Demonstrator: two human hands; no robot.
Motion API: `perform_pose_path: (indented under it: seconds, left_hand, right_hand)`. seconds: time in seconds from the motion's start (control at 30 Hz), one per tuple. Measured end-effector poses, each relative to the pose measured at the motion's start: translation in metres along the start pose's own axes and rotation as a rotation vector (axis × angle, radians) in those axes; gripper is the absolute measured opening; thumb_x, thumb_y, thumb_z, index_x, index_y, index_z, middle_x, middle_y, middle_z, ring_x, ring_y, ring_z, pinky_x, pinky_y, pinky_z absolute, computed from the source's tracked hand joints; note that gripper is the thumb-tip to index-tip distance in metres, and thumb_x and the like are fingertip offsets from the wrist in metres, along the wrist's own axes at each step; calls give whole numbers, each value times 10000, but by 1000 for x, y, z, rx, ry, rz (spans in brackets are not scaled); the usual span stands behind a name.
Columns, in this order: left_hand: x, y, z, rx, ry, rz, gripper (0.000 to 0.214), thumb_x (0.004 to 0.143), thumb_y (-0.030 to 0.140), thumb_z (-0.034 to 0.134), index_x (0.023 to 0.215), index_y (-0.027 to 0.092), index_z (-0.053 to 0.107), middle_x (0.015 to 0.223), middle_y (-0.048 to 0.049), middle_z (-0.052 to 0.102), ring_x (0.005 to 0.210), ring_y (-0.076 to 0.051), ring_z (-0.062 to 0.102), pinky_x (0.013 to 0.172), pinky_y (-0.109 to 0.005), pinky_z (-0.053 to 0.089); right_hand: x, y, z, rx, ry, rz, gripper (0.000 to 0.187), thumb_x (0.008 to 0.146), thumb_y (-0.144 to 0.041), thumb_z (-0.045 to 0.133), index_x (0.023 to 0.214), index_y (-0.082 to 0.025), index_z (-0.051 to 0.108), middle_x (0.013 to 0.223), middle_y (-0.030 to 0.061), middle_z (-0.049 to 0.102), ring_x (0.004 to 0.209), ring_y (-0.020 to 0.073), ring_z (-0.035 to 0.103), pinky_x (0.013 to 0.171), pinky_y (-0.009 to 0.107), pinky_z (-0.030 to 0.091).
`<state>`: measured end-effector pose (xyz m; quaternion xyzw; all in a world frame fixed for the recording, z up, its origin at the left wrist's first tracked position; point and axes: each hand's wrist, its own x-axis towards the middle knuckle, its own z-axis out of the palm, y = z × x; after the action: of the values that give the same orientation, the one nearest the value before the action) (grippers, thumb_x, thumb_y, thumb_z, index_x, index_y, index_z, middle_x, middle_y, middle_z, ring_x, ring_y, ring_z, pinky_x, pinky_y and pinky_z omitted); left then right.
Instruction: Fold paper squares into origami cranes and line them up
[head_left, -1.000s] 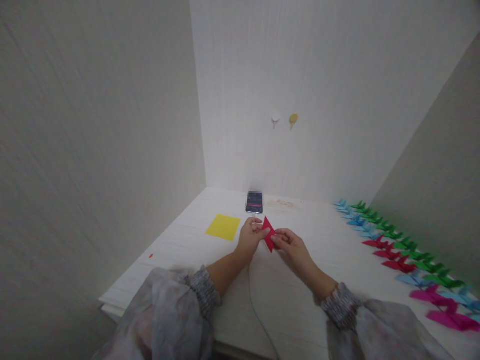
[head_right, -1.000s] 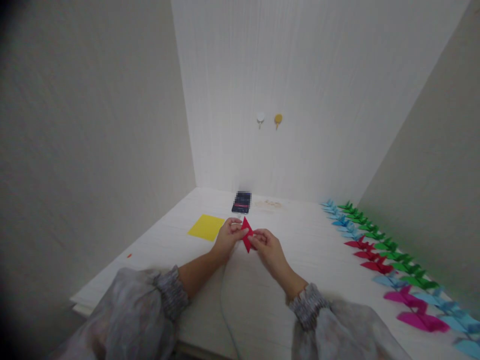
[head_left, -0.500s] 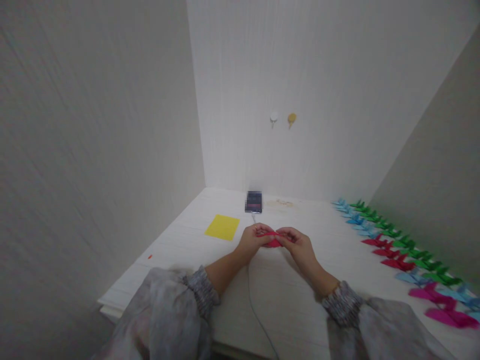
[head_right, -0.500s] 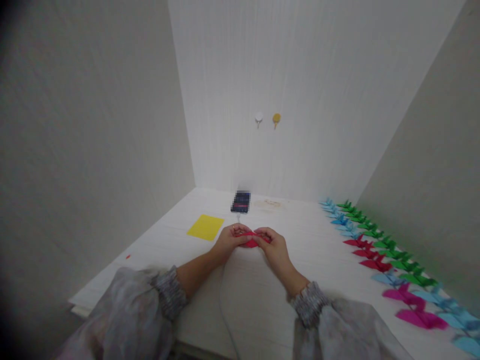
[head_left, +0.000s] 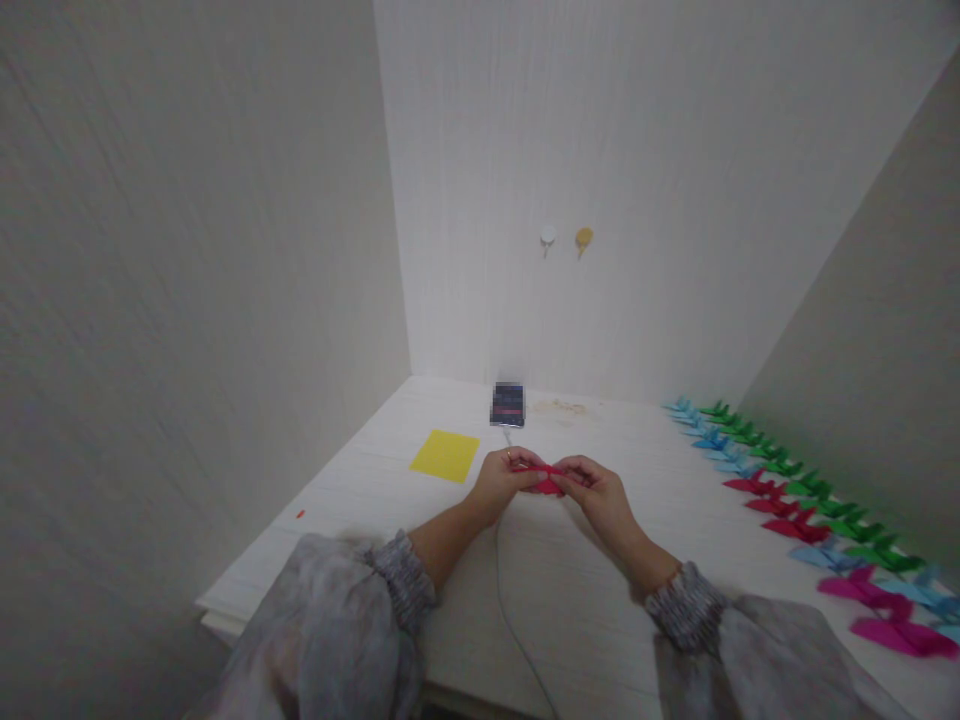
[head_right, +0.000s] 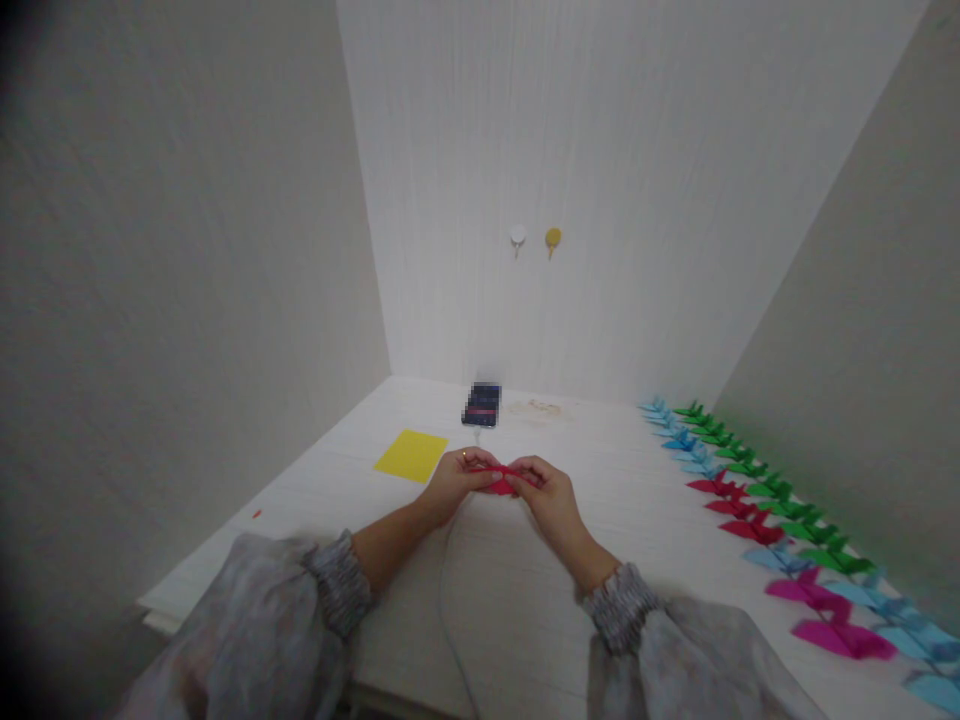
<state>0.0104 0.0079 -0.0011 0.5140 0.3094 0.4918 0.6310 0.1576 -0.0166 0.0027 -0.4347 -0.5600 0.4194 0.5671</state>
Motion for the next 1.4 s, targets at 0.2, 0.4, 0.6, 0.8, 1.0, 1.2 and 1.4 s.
perform_pose_path:
  seconds: [0.2, 0.4, 0.6, 0.8, 1.0, 1.2, 1.4]
  left_hand:
    - [0, 2, 1, -8, -19, 16, 284, 493, 234, 723, 709, 112, 586, 651, -21, 623, 572, -108, 572, 604, -245, 448]
    - [-1, 3, 2, -39, -75, 12, 252, 529, 220, 705, 715, 104, 580, 646, -23, 620, 581, -100, 573, 616, -238, 446]
    - [1, 1, 2, -21, -69, -42, 271, 525, 235, 707, 715, 102, 568, 613, -25, 614, 530, -100, 566, 567, -237, 444]
    - [0, 0, 2, 27, -73, -79, 257, 494, 193, 713, 704, 95, 601, 607, -34, 627, 541, -112, 576, 576, -240, 448]
    - [0, 0, 3, 42, -44, -43, 212, 521, 200, 697, 698, 106, 629, 616, -40, 645, 566, -134, 593, 616, -272, 465]
    - [2, 2, 0, 63, -28, -48, 188, 498, 178, 703, 665, 109, 653, 626, -42, 650, 559, -127, 581, 607, -258, 459]
    - [1, 4, 1, 36, -45, -79, 198, 503, 181, 700, 679, 109, 646, 608, -33, 641, 543, -113, 571, 605, -253, 455]
  right_hand:
    - [0, -2, -2, -55, 15, -20, 175, 563, -316, 674, 653, -181, 609, 549, -7, 585, 530, 138, 527, 533, 268, 427]
    - [-1, -2, -2, 6, -19, -24, 139, 590, -256, 665, 676, -178, 588, 562, -24, 574, 526, 112, 511, 524, 236, 405]
    - [-2, -2, -1, 26, -66, 18, 162, 588, -262, 669, 684, -166, 582, 562, -26, 572, 518, 105, 507, 518, 233, 393]
    - [0, -1, -5, 48, -104, 74, 145, 550, -246, 679, 632, -162, 595, 529, -35, 560, 489, 96, 490, 501, 226, 374]
    - [0, 0, -6, 107, -78, 79, 110, 564, -232, 667, 644, -173, 620, 586, -20, 614, 547, 118, 544, 571, 248, 415]
    - [0, 0, -7, 171, -156, 103, 140, 588, -233, 661, 701, -162, 617, 559, -10, 619, 507, 125, 563, 542, 264, 445]
    - [0, 1, -8, 157, -117, 127, 180, 548, -277, 696, 658, -152, 629, 554, 13, 638, 494, 142, 581, 531, 288, 469]
